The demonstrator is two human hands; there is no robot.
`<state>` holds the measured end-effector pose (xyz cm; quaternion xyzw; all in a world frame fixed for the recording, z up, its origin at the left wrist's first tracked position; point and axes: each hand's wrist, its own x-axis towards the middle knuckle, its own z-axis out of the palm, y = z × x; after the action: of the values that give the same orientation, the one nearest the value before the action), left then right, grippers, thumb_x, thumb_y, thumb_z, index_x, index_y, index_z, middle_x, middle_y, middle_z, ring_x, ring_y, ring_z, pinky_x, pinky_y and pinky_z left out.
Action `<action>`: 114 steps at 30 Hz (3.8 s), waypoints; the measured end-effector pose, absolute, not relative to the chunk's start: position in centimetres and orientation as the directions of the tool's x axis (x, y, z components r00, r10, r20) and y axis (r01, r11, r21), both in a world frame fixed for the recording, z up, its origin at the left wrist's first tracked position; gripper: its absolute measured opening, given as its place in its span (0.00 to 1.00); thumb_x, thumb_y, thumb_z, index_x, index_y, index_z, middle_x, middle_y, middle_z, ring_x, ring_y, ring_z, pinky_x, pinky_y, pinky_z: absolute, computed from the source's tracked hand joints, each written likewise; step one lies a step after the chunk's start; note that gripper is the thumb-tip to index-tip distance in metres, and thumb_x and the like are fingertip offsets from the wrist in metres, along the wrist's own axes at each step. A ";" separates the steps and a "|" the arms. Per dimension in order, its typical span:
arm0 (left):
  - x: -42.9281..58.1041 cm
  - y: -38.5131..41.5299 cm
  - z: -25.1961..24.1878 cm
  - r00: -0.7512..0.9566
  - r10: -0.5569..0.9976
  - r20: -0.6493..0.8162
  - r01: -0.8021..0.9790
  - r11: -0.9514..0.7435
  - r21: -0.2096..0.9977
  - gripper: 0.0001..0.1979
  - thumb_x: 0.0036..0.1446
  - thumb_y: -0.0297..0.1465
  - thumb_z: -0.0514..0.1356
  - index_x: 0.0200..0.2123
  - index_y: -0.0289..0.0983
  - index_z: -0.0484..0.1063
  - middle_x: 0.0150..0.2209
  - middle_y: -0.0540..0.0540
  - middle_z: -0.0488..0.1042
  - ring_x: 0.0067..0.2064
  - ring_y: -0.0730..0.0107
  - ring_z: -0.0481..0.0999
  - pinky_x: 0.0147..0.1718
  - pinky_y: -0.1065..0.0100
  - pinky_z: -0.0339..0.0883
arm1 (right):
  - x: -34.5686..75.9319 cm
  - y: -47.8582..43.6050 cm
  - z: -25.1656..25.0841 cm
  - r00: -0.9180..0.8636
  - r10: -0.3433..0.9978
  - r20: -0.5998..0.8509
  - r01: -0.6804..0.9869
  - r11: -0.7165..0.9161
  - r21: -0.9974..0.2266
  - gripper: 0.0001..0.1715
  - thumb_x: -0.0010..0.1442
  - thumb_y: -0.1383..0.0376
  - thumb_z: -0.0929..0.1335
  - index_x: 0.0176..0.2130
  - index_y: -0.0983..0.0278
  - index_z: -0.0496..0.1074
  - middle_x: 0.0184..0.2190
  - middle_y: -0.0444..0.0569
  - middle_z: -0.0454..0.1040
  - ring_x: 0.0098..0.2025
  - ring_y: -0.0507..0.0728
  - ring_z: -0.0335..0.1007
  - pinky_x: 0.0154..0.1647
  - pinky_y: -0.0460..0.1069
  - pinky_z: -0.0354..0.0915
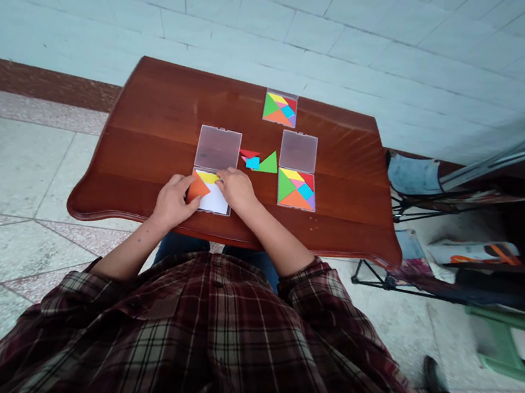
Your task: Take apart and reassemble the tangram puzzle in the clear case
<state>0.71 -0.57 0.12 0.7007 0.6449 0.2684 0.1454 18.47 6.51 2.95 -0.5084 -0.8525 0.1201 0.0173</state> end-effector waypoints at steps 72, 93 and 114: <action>0.2 0.1 -0.4 -0.002 0.966 0.259 0.819 -0.148 0.555 0.13 0.58 0.34 0.53 0.41 0.36 0.74 0.38 0.44 0.73 0.38 0.65 0.71 0.40 0.65 0.66 | 30.1 10.5 4.8 -0.565 0.789 -0.242 0.825 0.536 -0.178 0.29 0.56 0.75 0.65 0.56 0.62 0.69 0.58 0.53 0.67 0.55 0.60 0.64 0.50 0.52 0.60; 0.2 0.1 -0.5 0.002 0.966 0.257 0.825 -0.147 0.546 0.14 0.57 0.33 0.52 0.42 0.36 0.74 0.38 0.44 0.72 0.37 0.65 0.71 0.41 0.65 0.67 | 29.2 7.5 5.1 -0.478 0.815 -0.329 0.878 0.456 -0.145 0.27 0.49 0.58 0.73 0.47 0.66 0.70 0.45 0.56 0.71 0.46 0.63 0.67 0.43 0.53 0.61; 0.1 0.2 -0.5 -0.018 0.961 0.277 0.778 -0.160 0.607 0.15 0.57 0.29 0.49 0.42 0.35 0.74 0.39 0.42 0.74 0.42 0.63 0.73 0.45 0.64 0.67 | 19.1 3.4 7.1 -0.720 0.628 -0.296 0.693 0.675 -0.253 0.26 0.53 0.60 0.68 0.49 0.71 0.70 0.47 0.61 0.72 0.51 0.66 0.66 0.50 0.56 0.58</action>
<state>0.11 0.22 -0.52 0.6869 0.6330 0.3290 0.1386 19.14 3.38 7.10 -0.3628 -0.9104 0.1759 -0.0923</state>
